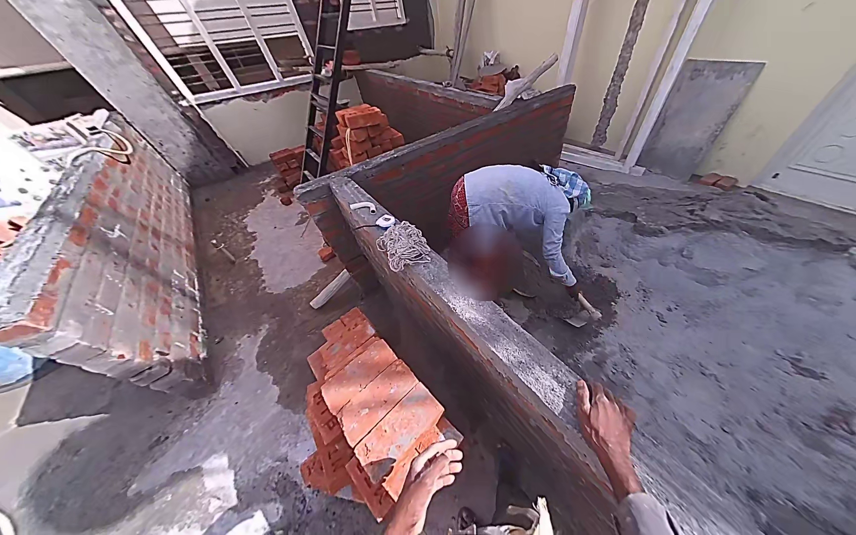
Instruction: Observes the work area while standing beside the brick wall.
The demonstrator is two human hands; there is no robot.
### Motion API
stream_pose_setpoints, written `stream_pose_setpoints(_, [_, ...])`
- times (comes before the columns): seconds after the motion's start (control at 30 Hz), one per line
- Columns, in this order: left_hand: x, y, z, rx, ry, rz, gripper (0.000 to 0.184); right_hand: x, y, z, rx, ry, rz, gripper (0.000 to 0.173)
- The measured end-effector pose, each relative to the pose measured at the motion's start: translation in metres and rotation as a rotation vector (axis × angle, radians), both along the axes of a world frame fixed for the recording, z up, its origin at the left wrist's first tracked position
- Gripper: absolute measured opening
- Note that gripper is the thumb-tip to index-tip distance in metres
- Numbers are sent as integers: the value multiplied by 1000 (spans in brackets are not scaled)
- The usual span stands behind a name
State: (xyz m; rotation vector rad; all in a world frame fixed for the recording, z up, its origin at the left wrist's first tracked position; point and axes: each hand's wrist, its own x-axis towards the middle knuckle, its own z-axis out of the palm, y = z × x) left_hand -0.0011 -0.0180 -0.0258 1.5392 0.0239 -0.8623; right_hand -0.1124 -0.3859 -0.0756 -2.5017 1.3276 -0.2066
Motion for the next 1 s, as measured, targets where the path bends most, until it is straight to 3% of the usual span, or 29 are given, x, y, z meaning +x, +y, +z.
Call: stream_pose_setpoints(1.0, [2, 3, -4, -15, 9, -1, 36, 1, 0, -4, -12, -44, 9, 72])
